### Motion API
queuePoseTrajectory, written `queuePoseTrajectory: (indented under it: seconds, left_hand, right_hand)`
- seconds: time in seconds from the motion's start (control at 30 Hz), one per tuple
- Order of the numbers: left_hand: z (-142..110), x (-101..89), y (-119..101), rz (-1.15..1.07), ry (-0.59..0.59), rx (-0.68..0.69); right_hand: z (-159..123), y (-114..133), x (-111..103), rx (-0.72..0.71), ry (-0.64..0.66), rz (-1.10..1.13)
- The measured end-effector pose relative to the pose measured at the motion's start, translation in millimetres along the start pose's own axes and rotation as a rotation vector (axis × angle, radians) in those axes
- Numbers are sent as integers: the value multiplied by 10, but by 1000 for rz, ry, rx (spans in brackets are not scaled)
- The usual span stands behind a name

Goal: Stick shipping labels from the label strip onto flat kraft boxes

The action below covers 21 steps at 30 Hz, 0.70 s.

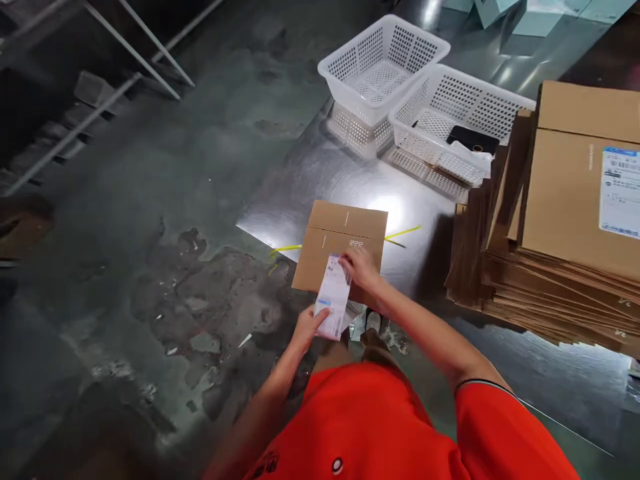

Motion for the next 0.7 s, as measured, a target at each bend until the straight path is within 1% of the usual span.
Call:
queuePoseTrajectory:
  seconds: [0.07,0.13,0.17,0.2,0.23,0.27,0.33,0.4,0.43,0.5,0.53,0.57,0.6,0.63,0.67,0.7]
  left_hand:
    - [-43,-215,286,15,5,-72]
    - [-142,-448,505,33,-6,-136]
    - [-184,-562,563,42,-18,-156]
    - [-204,-672,567,45,-42,-157]
    - [-194,-776,510,34,-84,-133]
    - [-153,-861,400,13,-133,-88]
    - [3,-956,70,-39,-237,38]
    - [207,-912,-265,-53,-280,131]
    - [301,-858,-398,-48,-284,156]
    - [422,-736,-571,-32,-275,184]
    - [444,-680,-616,-20,-262,195]
    - [442,-629,-643,3,-243,210]
    - [420,-584,-661,38,-222,234]
    - [384,-539,-674,85,-194,262]
    - [340,-491,-687,141,-164,294]
    - [287,-443,-706,196,-139,329]
  right_hand:
    - [265,-104,45,34,4,-204]
    - [425,-192,44,80,3,-356]
    - [467,-223,36,106,-8,-396]
    - [490,-231,41,121,-19,-411]
    - [501,-204,75,109,-17,-407]
    - [502,-140,144,69,-2,-393]
    - [457,50,325,-20,13,-370]
    - [325,255,496,-85,-28,-365]
    - [217,368,585,-153,-39,-359]
    - [-96,565,759,-376,4,-315]
    - [-271,585,799,-454,32,-285]
    - [-415,510,775,-442,29,-262]
    - [-516,337,685,-324,-15,-251]
    - [-600,82,540,-119,-92,-245]
    - [-696,-199,383,115,-168,-236]
    - [-798,-438,254,316,-215,-214]
Point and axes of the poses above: each hand's wrist, its own z-axis towards the middle knuckle, its own x-axis out of the palm, y = z × x, the point moved 8 cm from there along z, towards the middle knuckle, and after that the axes turned 7 degrees about -z, right-handed, at the moved point
